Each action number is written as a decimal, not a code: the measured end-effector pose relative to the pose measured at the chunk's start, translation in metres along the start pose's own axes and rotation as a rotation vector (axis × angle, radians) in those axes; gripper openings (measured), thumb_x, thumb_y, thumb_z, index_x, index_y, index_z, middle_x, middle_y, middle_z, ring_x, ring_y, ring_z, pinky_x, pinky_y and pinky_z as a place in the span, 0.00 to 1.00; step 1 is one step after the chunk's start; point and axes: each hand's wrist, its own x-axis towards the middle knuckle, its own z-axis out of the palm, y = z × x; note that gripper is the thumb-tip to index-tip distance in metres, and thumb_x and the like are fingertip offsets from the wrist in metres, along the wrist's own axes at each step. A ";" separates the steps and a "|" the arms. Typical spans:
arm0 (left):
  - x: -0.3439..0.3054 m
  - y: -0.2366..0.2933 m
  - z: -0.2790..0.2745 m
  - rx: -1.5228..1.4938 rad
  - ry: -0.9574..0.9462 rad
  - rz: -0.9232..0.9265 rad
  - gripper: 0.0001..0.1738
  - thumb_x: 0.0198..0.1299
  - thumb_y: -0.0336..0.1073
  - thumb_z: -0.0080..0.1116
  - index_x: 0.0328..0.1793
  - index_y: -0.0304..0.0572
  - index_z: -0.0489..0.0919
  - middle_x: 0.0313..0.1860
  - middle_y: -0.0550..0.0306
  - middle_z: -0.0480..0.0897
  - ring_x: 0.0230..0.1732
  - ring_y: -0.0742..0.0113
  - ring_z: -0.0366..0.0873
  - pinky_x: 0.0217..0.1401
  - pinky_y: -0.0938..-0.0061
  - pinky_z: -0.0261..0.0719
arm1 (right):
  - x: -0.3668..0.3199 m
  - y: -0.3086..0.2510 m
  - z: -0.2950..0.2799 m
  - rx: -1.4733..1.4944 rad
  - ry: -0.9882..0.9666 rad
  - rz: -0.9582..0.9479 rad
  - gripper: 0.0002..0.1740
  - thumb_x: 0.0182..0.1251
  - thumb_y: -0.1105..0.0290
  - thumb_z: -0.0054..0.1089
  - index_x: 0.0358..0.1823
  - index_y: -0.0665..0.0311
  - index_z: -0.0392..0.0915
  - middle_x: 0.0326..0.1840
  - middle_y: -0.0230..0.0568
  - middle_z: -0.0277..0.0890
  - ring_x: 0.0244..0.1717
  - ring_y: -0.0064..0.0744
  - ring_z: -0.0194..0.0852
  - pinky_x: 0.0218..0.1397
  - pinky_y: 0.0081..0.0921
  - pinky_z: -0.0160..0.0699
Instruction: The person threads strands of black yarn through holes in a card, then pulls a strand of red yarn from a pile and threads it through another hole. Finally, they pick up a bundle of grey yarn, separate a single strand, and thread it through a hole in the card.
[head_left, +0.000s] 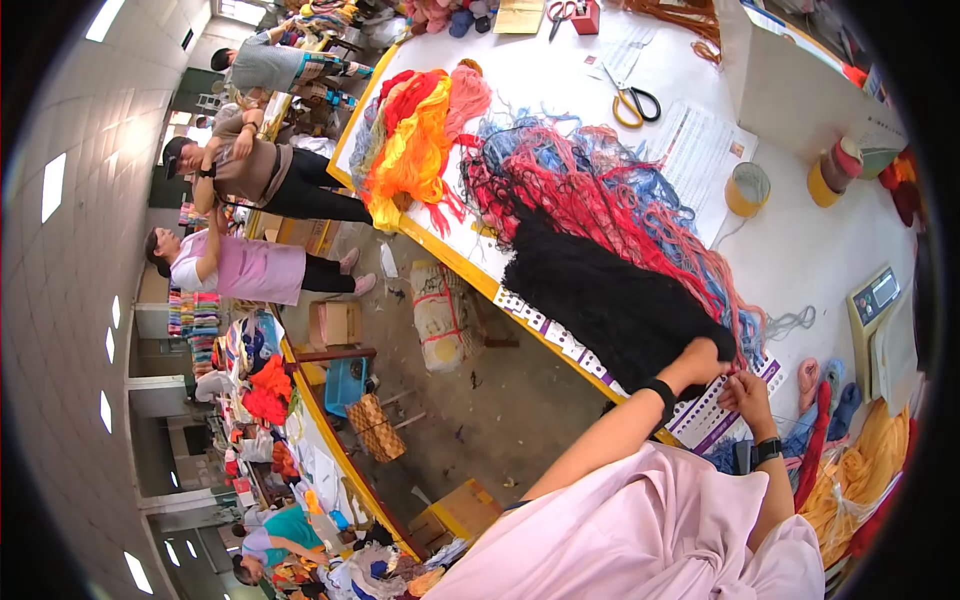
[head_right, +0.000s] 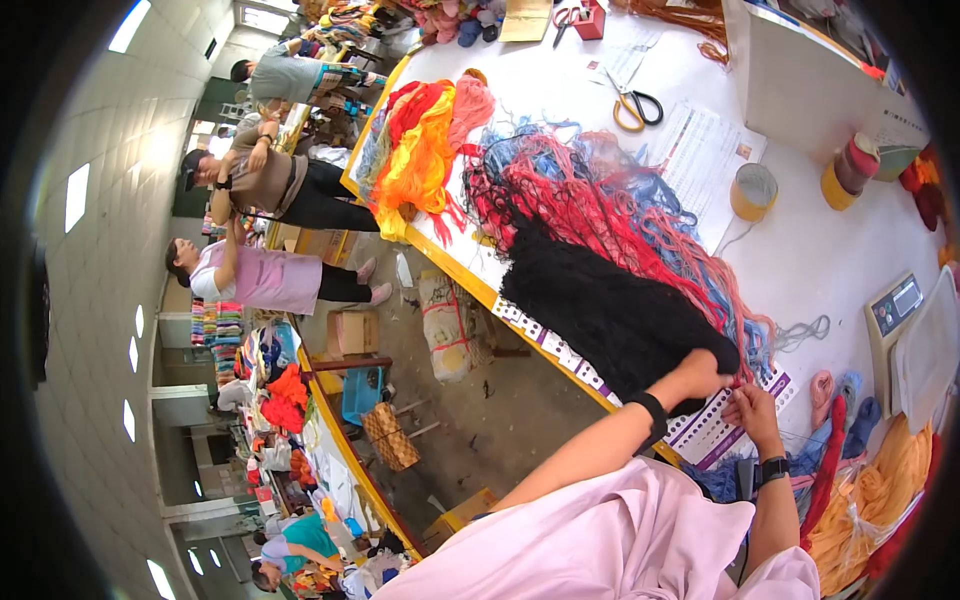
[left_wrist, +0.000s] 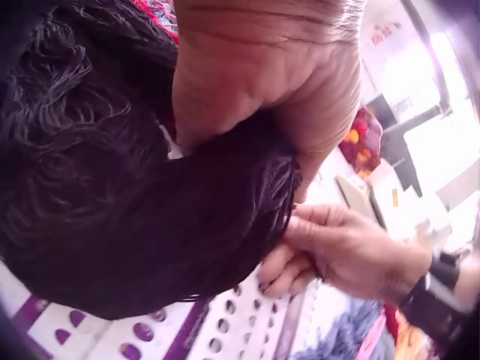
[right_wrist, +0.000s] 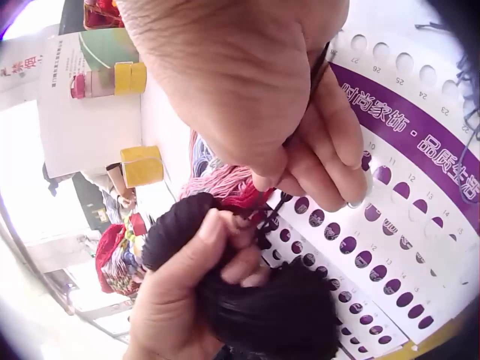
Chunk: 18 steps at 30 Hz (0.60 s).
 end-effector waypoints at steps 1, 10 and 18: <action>0.002 0.005 -0.018 -0.080 0.062 -0.009 0.18 0.48 0.41 0.69 0.39 0.33 0.83 0.34 0.40 0.85 0.37 0.47 0.84 0.42 0.62 0.81 | -0.002 -0.002 0.002 0.011 0.023 0.015 0.11 0.75 0.70 0.47 0.35 0.68 0.74 0.23 0.40 0.80 0.21 0.25 0.81 0.23 0.18 0.79; -0.033 0.033 -0.281 -1.186 0.729 0.104 0.08 0.58 0.29 0.63 0.44 0.37 0.83 0.38 0.57 0.83 0.31 0.68 0.79 0.39 0.75 0.77 | -0.010 -0.009 0.011 -0.037 0.082 -0.061 0.12 0.74 0.71 0.48 0.33 0.69 0.75 0.23 0.40 0.80 0.21 0.25 0.80 0.23 0.17 0.78; -0.088 0.096 -0.207 -0.838 0.287 -0.023 0.10 0.61 0.34 0.59 0.36 0.33 0.84 0.30 0.57 0.84 0.22 0.75 0.74 0.28 0.79 0.72 | -0.027 -0.018 0.025 -0.351 0.268 -0.292 0.06 0.70 0.73 0.52 0.36 0.69 0.74 0.22 0.39 0.76 0.24 0.27 0.80 0.28 0.24 0.75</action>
